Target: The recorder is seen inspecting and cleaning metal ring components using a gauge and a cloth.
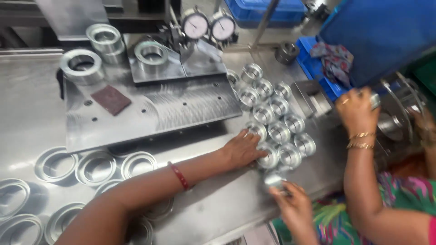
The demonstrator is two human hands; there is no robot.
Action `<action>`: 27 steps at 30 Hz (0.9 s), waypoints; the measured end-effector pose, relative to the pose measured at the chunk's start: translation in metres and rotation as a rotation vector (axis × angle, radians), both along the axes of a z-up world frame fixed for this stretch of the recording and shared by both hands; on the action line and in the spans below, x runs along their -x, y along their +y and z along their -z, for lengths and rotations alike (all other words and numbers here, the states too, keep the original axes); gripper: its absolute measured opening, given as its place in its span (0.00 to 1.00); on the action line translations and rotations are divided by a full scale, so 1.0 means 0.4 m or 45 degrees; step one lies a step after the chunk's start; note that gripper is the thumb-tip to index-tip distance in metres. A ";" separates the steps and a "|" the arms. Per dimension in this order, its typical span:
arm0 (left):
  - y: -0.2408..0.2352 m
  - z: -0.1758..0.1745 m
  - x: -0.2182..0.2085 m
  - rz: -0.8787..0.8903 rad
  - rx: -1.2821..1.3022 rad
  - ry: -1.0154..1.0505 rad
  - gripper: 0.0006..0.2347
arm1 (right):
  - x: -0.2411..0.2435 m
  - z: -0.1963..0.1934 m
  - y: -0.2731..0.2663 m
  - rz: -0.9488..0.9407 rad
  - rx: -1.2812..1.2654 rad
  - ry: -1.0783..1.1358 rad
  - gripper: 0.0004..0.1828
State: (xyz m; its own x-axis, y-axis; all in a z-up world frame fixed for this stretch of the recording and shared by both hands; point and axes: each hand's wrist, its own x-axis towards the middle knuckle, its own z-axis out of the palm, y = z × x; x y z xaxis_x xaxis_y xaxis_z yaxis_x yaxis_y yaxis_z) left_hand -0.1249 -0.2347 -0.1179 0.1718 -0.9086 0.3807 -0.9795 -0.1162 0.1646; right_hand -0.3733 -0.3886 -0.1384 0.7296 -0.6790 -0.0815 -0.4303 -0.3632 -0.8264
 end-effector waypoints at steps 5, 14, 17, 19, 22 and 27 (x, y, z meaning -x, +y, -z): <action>0.078 0.035 0.037 -0.021 0.068 0.150 0.17 | -0.219 -0.278 0.066 -0.210 -0.215 -0.173 0.18; 0.189 0.044 0.154 -0.020 0.162 0.194 0.08 | -0.796 -0.376 0.250 -0.930 1.127 -0.675 0.16; 0.194 0.125 0.144 -0.038 -0.033 0.404 0.08 | -0.887 -0.362 0.295 -0.932 1.182 -0.643 0.15; 0.234 0.099 0.124 -0.076 -0.179 0.558 0.08 | -0.926 -0.349 0.313 -0.913 1.198 -0.599 0.15; 0.355 -0.104 0.064 -0.099 -0.224 0.712 0.09 | -0.974 -0.331 0.328 -0.835 1.252 -0.542 0.15; 0.449 -0.357 -0.078 -0.532 0.147 0.159 0.13 | -0.980 -0.337 0.323 -0.893 1.209 -0.459 0.21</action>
State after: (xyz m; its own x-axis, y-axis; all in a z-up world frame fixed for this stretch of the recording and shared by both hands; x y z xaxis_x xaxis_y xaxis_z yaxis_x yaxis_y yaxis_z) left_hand -0.0936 -0.0551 0.0250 0.5662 -0.7041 0.4285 -0.8241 -0.4717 0.3137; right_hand 0.0187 -0.2595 -0.0035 0.8384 0.1882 0.5114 0.2976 -0.9443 -0.1403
